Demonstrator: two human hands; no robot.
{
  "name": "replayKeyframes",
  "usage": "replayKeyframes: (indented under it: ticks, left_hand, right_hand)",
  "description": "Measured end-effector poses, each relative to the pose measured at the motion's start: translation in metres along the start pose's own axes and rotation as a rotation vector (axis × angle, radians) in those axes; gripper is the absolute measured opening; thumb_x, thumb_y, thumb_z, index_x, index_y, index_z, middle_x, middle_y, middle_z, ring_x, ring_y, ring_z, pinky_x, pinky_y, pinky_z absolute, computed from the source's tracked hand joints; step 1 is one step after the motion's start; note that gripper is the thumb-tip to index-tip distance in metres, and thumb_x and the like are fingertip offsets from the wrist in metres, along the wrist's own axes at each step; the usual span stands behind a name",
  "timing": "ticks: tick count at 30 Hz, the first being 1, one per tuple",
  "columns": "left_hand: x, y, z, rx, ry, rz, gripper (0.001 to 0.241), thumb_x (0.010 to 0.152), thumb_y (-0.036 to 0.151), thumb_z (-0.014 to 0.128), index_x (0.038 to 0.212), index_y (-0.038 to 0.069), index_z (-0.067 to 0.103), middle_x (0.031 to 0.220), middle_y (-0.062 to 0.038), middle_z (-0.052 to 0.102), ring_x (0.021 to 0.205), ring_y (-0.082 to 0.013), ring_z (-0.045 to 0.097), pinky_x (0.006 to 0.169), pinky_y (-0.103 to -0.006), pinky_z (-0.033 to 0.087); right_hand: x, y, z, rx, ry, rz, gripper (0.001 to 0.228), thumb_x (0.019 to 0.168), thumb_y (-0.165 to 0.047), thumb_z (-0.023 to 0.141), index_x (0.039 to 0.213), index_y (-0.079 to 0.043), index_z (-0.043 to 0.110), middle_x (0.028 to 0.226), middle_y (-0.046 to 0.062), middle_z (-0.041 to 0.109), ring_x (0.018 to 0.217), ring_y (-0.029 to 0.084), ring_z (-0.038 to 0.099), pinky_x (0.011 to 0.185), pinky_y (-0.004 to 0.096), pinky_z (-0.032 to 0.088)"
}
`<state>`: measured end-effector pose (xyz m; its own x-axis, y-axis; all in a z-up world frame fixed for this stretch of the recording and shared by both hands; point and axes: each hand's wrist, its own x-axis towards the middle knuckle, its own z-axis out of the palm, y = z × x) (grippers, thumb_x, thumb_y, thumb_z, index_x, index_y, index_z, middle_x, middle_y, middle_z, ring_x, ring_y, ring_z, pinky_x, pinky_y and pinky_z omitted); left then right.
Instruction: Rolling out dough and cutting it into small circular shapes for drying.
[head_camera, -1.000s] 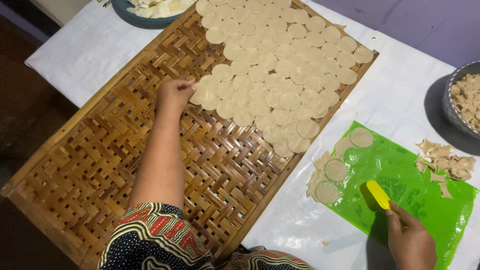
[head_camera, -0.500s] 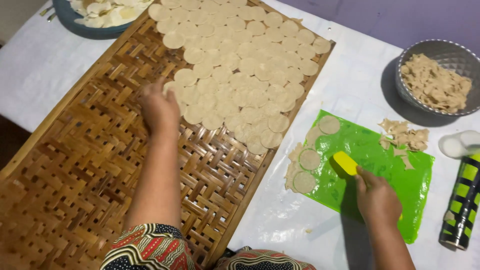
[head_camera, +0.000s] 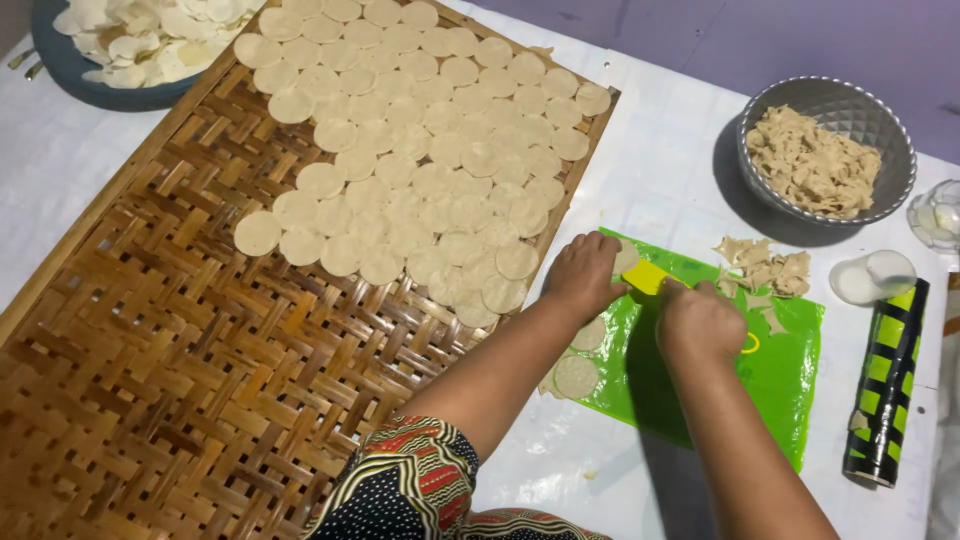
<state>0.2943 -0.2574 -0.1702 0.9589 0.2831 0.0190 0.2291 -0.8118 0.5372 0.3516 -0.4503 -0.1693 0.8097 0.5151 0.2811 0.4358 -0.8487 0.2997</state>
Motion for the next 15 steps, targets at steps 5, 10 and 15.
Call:
replayKeyframes:
  ticks: [5, 10, 15]
  left_hand:
    - [0.016, 0.006, 0.013, 0.022, 0.126, -0.029, 0.025, 0.081, 0.029, 0.075, 0.098, 0.015, 0.064, 0.103, -0.007, 0.055, 0.106, -0.0313, 0.059, 0.093, -0.0436, 0.050]
    - [0.015, 0.007, -0.013, -0.217, 0.289, -0.131, 0.011, 0.085, 0.022, 0.074, 0.093, 0.014, 0.072, 0.094, -0.008, 0.063, 0.097, -0.0339, 0.068, 0.088, -0.0453, 0.057]
    - [0.005, -0.015, -0.087, -0.448, 0.379, -0.487, 0.022, 0.093, 0.040, 0.069, 0.111, 0.027, 0.070, 0.099, 0.005, 0.077, 0.104, -0.0205, 0.074, 0.087, -0.0416, 0.059]
  right_hand:
    - [0.025, 0.014, -0.042, 0.278, -0.388, 0.099, 0.023, 0.101, -0.047, 0.058, 0.112, -0.044, 0.077, 0.097, 0.008, 0.071, 0.093, 0.035, 0.075, 0.084, 0.050, 0.060]
    - [0.027, 0.033, -0.072, 0.474, -0.557, 0.250, 0.030, 0.103, -0.051, 0.055, 0.127, -0.045, 0.073, 0.112, 0.011, 0.074, 0.110, 0.042, 0.072, 0.096, 0.058, 0.055]
    - [0.007, 0.040, -0.073, 0.615, -0.582, 0.328, 0.034, 0.105, -0.046, 0.056, 0.134, -0.039, 0.071, 0.123, 0.017, 0.074, 0.119, 0.047, 0.066, 0.102, 0.061, 0.051]
